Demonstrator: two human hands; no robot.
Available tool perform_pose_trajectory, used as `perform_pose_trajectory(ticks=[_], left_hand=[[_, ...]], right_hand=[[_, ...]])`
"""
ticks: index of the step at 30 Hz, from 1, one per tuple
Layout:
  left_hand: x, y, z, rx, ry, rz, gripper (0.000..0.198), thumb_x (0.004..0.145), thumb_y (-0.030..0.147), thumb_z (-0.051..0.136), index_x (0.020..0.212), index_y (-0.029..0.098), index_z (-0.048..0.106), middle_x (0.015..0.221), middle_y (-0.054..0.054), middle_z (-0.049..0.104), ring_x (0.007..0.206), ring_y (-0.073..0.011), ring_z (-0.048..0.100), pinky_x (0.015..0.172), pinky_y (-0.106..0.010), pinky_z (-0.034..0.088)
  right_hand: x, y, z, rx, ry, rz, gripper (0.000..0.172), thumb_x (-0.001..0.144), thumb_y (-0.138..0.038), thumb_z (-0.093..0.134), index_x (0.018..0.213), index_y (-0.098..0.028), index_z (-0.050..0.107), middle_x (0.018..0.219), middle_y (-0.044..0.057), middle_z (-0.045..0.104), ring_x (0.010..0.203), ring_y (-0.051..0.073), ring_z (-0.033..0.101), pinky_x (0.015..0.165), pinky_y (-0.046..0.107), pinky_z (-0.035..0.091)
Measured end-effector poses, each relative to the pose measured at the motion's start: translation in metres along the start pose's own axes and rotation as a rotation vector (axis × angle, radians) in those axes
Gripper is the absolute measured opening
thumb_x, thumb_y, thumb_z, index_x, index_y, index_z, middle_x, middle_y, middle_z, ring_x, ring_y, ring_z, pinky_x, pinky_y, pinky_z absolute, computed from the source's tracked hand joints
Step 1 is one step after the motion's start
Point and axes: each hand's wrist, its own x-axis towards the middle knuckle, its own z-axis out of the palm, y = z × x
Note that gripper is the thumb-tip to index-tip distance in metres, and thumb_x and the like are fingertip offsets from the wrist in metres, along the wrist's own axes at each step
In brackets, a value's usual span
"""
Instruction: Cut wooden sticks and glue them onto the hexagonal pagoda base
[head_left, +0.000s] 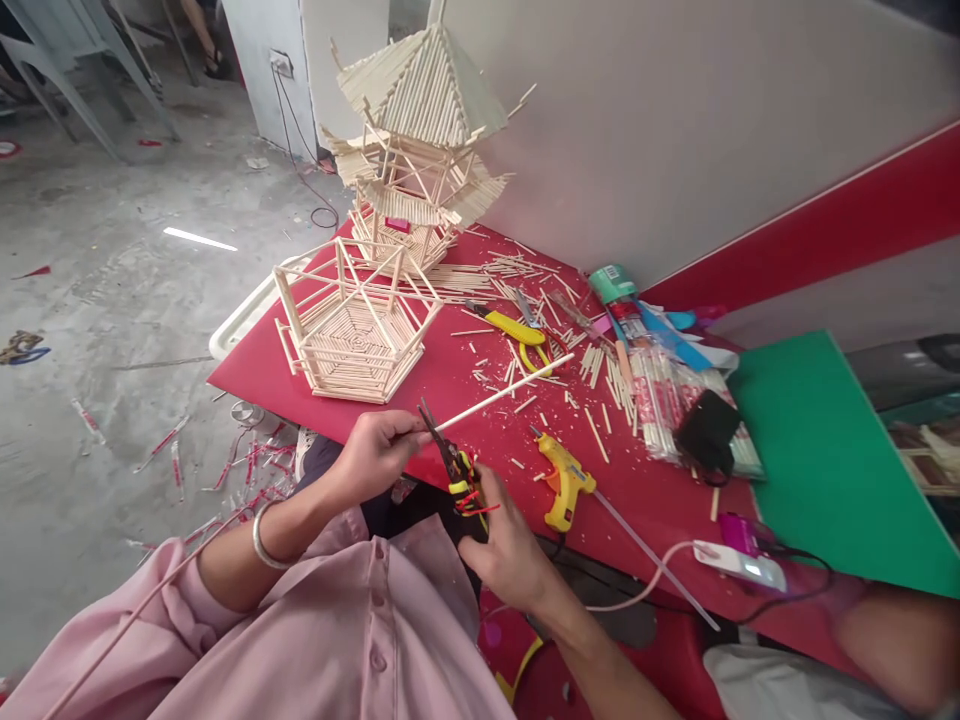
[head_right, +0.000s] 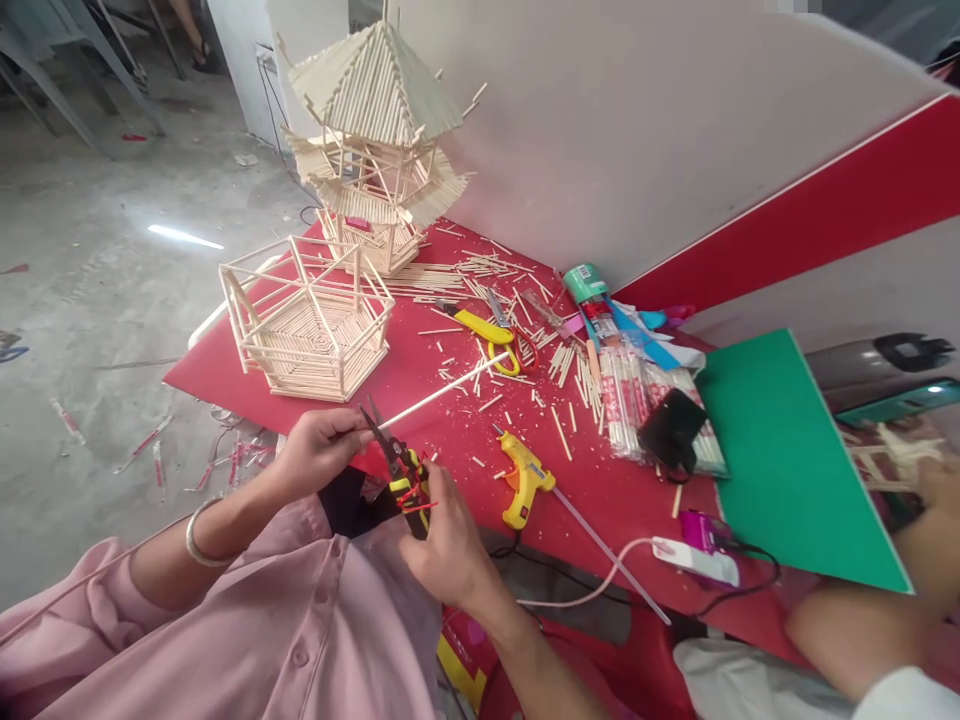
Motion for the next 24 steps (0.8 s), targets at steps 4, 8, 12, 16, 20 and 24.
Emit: perform_pose_trajectory(ticks=[4, 8, 12, 16, 20, 24], left_hand=[[0.002, 0.001, -0.007, -0.316, -0.228, -0.338, 0.046, 0.078, 0.054, 0.072, 0.059, 0.017, 0.052, 0.048, 0.007, 0.038, 0.040, -0.0047, 0.028, 0.039, -0.020, 0.024], [0.002, -0.004, -0.011, -0.527, -0.351, -0.534, 0.050, 0.069, 0.060, 0.079, 0.062, 0.017, 0.056, 0.044, 0.008, 0.038, 0.034, -0.0030, 0.024, 0.034, -0.019, 0.019], [-0.001, -0.011, -0.009, -0.622, -0.361, -0.581, 0.051, 0.069, 0.060, 0.081, 0.060, 0.016, 0.056, 0.040, 0.009, 0.032, 0.032, -0.0023, 0.022, 0.033, -0.018, 0.015], [-0.001, -0.013, -0.011, -0.692, -0.363, -0.610, 0.046, 0.069, 0.053, 0.084, 0.064, 0.014, 0.060, 0.043, 0.008, 0.037, 0.034, -0.0013, 0.023, 0.033, -0.016, 0.013], [0.003, -0.014, -0.018, -0.781, -0.478, -0.706, 0.039, 0.069, 0.042, 0.085, 0.080, 0.009, 0.068, 0.055, 0.005, 0.050, 0.034, 0.0007, 0.022, 0.031, -0.015, 0.013], [0.005, -0.017, -0.021, -0.865, -0.570, -0.754, 0.033, 0.072, 0.036, 0.083, 0.080, 0.008, 0.068, 0.058, 0.005, 0.051, 0.035, 0.0019, 0.019, 0.030, -0.013, 0.013]], right_hand=[[-0.006, 0.008, -0.004, -0.029, -0.060, 0.000, 0.086, 0.068, -0.016, 0.054, 0.151, -0.019, 0.031, 0.148, 0.018, 0.051, 0.141, 0.034, 0.047, 0.113, 0.057, 0.044], [-0.009, 0.005, 0.000, -0.029, -0.062, -0.005, 0.085, 0.068, -0.014, 0.053, 0.150, -0.021, 0.034, 0.142, 0.015, 0.056, 0.137, 0.032, 0.051, 0.112, 0.055, 0.045], [-0.009, -0.001, 0.003, -0.013, -0.050, 0.030, 0.077, 0.069, -0.015, 0.053, 0.145, -0.020, 0.040, 0.134, 0.014, 0.061, 0.129, 0.031, 0.058, 0.109, 0.050, 0.049], [-0.011, 0.003, 0.002, 0.026, -0.075, 0.022, 0.084, 0.068, -0.015, 0.053, 0.150, -0.021, 0.034, 0.144, 0.014, 0.055, 0.137, 0.030, 0.051, 0.114, 0.051, 0.044], [-0.013, 0.008, -0.002, 0.060, -0.142, 0.024, 0.091, 0.067, -0.014, 0.054, 0.155, -0.023, 0.030, 0.153, 0.013, 0.046, 0.146, 0.031, 0.039, 0.119, 0.053, 0.036], [-0.012, 0.002, -0.003, 0.080, -0.152, 0.017, 0.091, 0.067, -0.012, 0.053, 0.154, -0.023, 0.030, 0.152, 0.013, 0.046, 0.146, 0.032, 0.039, 0.120, 0.055, 0.033]])
